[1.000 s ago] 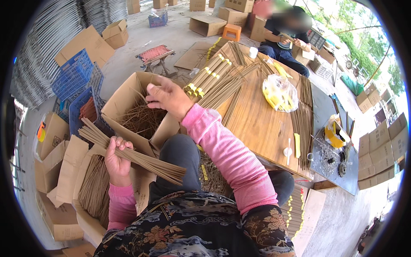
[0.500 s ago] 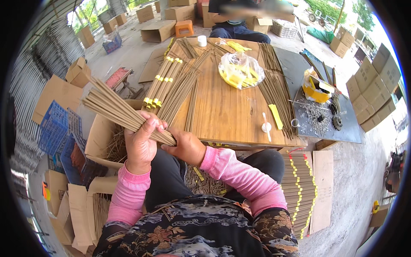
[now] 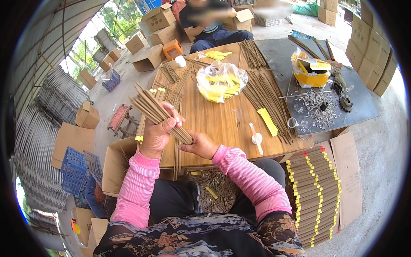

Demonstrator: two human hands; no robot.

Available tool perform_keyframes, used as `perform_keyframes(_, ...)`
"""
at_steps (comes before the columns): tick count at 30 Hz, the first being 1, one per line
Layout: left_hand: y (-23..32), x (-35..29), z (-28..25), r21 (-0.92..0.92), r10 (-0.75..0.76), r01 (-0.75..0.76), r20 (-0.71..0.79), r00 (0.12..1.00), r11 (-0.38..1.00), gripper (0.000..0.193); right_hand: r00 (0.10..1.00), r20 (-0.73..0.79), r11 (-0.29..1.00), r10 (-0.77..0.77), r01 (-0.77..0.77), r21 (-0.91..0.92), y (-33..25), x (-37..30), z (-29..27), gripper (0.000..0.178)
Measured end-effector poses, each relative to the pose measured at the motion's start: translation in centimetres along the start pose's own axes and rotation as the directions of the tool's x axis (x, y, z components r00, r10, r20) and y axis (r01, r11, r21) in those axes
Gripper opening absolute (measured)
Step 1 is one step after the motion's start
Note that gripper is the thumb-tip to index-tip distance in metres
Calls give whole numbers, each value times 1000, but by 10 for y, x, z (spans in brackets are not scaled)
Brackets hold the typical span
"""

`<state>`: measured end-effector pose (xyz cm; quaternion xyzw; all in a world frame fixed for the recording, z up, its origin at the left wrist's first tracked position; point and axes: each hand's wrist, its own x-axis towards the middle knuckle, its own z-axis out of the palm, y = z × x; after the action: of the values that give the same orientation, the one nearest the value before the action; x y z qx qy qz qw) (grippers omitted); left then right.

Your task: The person gathers thin wooden sticks from a cardboard box, aligns them into bundles, and secures each bundle with yellow tape. They repeat this process multiple times, placing finished bundles on the table.

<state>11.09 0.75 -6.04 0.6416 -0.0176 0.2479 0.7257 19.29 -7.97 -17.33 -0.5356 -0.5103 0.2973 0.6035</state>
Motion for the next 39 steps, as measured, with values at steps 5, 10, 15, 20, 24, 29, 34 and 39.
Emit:
perform_keyframes(5,-22,8,-5,-1,8,-8,-19,1000,1000,30,988,8,988,152,-151,-23,-2,-2,-12,38)
perform_keyframes(10,-20,9,-1,-13,-10,10,8,1000,1000,27,999,-1,997,35,-35,68,21,1,-8,38)
perform_keyframes(15,-24,7,-5,20,-9,9,18,1000,1000,18,998,27,990,51,-54,133,24,4,-9,35)
perform_keyframes(20,-20,5,-9,-103,-12,-1,-119,993,995,15,993,68,995,98,-97,-12,31,5,-4,27)
perform_keyframes(24,-10,7,-26,-302,-114,63,-152,982,951,14,904,352,870,242,-363,334,-1,-6,-1,20)
perform_keyframes(29,-30,-18,-48,-563,-248,163,-77,966,810,12,718,672,466,183,-665,583,-18,-26,13,15)
perform_keyframes(34,-45,-29,-59,-429,-301,88,-458,837,899,13,837,315,818,446,-525,235,-15,-26,27,11)
perform_keyframes(39,-66,-42,-72,-721,-345,113,-183,920,683,16,698,589,475,407,-713,516,-13,-26,31,12)
